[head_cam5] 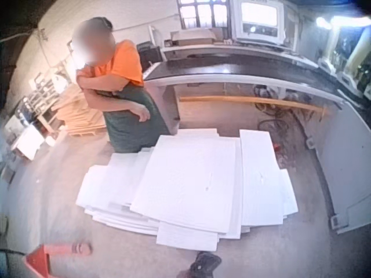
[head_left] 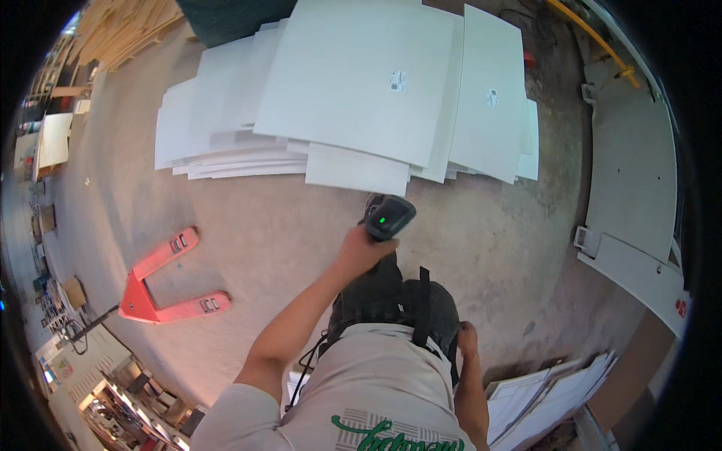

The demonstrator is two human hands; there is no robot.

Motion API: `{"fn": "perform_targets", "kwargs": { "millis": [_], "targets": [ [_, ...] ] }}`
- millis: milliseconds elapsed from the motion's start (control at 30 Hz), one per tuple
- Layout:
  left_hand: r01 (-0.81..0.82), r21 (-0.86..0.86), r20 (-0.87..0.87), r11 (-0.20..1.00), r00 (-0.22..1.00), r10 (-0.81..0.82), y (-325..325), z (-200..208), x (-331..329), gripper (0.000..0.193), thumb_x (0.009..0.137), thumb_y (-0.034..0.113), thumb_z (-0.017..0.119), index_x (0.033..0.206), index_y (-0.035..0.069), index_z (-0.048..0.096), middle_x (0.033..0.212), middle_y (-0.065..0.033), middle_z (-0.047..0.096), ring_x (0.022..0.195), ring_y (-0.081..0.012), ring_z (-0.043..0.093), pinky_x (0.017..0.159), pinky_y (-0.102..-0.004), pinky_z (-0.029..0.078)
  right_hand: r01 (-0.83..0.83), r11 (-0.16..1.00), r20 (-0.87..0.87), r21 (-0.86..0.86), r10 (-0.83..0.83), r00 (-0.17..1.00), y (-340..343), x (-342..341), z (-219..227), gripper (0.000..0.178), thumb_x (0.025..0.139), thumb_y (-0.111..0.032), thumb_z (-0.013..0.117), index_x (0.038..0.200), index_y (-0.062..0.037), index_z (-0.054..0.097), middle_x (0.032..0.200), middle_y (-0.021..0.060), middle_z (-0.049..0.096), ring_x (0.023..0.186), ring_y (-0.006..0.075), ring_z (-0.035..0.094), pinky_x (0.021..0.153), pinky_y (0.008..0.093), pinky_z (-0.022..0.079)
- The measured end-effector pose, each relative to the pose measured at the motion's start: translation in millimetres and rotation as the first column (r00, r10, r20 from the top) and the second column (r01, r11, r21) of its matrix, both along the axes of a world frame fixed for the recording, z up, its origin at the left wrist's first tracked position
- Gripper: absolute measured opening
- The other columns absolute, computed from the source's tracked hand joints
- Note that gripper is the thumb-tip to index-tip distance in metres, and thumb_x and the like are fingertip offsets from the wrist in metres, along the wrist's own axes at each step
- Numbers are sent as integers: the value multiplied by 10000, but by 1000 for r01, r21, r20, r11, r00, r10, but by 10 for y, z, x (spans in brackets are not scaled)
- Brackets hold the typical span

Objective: The person repeatedly picks up white rectangular panels, places them on a machine bed, scans a label on each panel with a handheld scanner, then removes the panel and stacks it. The cycle repeats for multiple panels.

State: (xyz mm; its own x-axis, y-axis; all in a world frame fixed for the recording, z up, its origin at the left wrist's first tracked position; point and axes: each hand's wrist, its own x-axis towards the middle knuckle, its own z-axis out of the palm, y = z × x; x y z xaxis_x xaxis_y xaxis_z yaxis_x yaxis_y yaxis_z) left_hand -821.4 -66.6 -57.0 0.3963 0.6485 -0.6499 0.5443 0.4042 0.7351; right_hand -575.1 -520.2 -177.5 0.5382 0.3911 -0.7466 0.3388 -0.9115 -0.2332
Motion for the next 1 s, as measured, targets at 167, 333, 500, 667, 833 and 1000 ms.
{"fn": "perform_targets", "kwargs": {
  "millis": [167, 333, 500, 667, 833, 1000],
  "targets": [
    [-8, -26, -88, 1000, 996, 5, 813, 8, 171, 344, 779, 247, 843, 968, -13, 720, 844, -60, 711, 800, -110, 613, 746, -326, 522, 583, 793, -319, 177, -514, 796, 1601, 313, 611, 322, 985, -212, 601, 1229, -3, 586, 1041, 130, 721, 875, 216, 711, 741, 335, 547],
    [68, 6, -72, 998, 995, -67, 1131, 59, 520, 373, 780, 275, 835, 970, -22, 713, 848, -87, 720, 787, -151, 641, 747, -333, 523, 493, 832, -251, 255, -435, 864, 2565, 657, 836, 279, 975, -192, 605, 1180, -2, 614, 1029, 111, 722, 863, 199, 717, 727, 312, 544],
    [390, 222, -125, 894, 920, -371, 1409, 161, 1067, 326, 757, 271, 786, 924, 7, 693, 860, -212, 706, 834, -410, 677, 735, -448, 537, 456, 834, -215, 311, -406, 888, 2764, 939, 681, 307, 956, -202, 623, 1166, 22, 626, 984, 136, 719, 840, 207, 723, 729, 320, 536],
    [531, 312, -225, 788, 847, -482, 1687, 196, 1704, 295, 756, 258, 797, 901, 24, 691, 901, -215, 701, 861, -432, 659, 756, -472, 535, 378, 876, -155, 300, -346, 925, 2915, 1357, 371, 339, 959, -256, 625, 1145, 27, 636, 944, 149, 713, 828, 213, 717, 735, 322, 534],
    [526, 290, -338, 800, 838, -429, 1728, 227, 2294, 328, 751, 214, 780, 1008, 44, 666, 913, -201, 698, 875, -420, 662, 771, -476, 534, 459, 848, -240, 265, -403, 883, 3423, 2070, 36, 379, 982, -316, 605, 1204, -9, 612, 1078, 107, 697, 960, 201, 689, 766, 337, 541],
    [683, 327, -451, 653, 720, -527, 1922, 249, 2896, 270, 790, 160, 745, 983, 27, 612, 875, -185, 657, 861, -396, 661, 764, -470, 534, 526, 810, -346, 259, -431, 834, 3932, 2667, -131, 445, 994, -380, 608, 1226, 0, 606, 1116, 109, 669, 997, 208, 664, 802, 344, 538]
  ]
}}
